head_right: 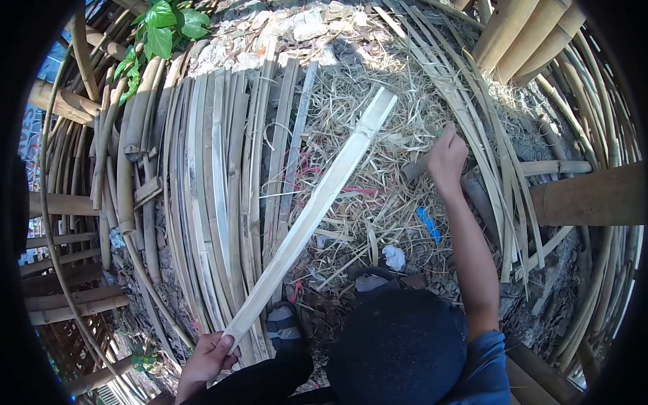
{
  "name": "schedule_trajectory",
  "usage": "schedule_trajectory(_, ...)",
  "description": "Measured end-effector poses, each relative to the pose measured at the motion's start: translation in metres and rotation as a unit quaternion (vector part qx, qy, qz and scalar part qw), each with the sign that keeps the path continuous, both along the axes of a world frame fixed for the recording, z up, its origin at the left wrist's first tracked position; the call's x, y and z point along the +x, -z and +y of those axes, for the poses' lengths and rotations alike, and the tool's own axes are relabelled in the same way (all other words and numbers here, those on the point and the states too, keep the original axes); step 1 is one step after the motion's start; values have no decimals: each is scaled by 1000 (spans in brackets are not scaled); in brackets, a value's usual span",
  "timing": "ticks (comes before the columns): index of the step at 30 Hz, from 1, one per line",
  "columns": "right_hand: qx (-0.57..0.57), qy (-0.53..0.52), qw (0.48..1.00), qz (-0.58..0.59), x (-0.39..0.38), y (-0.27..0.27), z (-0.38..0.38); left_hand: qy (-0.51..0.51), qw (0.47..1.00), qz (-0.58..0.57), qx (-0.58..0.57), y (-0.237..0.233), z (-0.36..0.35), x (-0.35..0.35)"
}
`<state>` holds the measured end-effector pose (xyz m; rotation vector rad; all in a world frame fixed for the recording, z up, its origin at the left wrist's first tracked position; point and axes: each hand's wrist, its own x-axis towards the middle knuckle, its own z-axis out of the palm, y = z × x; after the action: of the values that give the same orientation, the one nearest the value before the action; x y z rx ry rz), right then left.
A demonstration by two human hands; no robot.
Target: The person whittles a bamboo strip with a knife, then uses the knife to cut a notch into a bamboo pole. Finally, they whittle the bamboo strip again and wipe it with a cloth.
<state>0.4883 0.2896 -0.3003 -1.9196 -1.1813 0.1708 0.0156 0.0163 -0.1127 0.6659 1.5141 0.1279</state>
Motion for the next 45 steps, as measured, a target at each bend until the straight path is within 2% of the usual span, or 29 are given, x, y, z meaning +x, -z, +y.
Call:
schedule_trajectory(1,15,-21,990,136,-15,-11,-10,0,999,46,-8,4,2,3)
schedule_trajectory(2,35,-64,984,160,-36,-21,-22,1,996,92,-17,7,5,6)
schedule_trajectory(3,55,-106,976,185,-60,-31,-36,-9,996,92,1,13,7,10)
schedule_trajectory(6,7,-317,942,110,-131,-53,-81,-5,995,75,64,31,11,20)
schedule_trajectory(7,-10,-363,922,132,-157,-58,-96,-3,994,73,76,36,13,23)
schedule_trajectory(9,10,-474,879,50,-192,-70,-117,3,991,83,104,37,21,34)
schedule_trajectory(10,10,-479,876,52,-206,-69,-124,16,987,91,133,37,24,38)
schedule_trajectory(12,81,-503,861,15,-226,-58,-133,30,981,105,160,33,31,45)
schedule_trajectory(15,99,-492,864,-35,-230,-48,-127,76,946,180,260,26,38,58)
schedule_trajectory(19,145,-477,864,-73,-223,-39,-113,109,932,212,273,25,36,59)
schedule_trajectory(21,31,-379,923,-51,-208,-29,-95,105,930,220,274,23,31,56)
schedule_trajectory(22,32,-380,923,-53,-201,-23,-87,103,931,218,275,23,30,56)
schedule_trajectory(24,-38,-345,936,-57,-191,-14,-76,123,932,236,244,22,31,56)
schedule_trajectory(25,-68,-354,933,-5,-197,-20,-84,124,933,233,245,23,31,57)
schedule_trajectory(26,-68,-353,933,-7,-206,-27,-98,133,927,239,257,24,31,58)
schedule_trajectory(28,-36,-437,899,5,-221,-37,-119,138,920,244,273,26,33,60)
schedule_trajectory(32,-1,-430,903,-9,-225,-40,-117,167,912,244,286,23,31,61)
schedule_trajectory(34,76,-451,888,-48,-217,-34,-106,165,911,248,285,22,33,62)
schedule_trajectory(41,51,-371,919,-126,-177,-8,-67,150,911,259,284,22,32,57)
schedule_trajectory(43,-14,-383,921,-65,-193,-27,-85,140,911,259,289,24,31,60)
schedule_trajectory(45,11,-416,907,-57,-218,-43,-108,159,900,273,300,24,32,61)
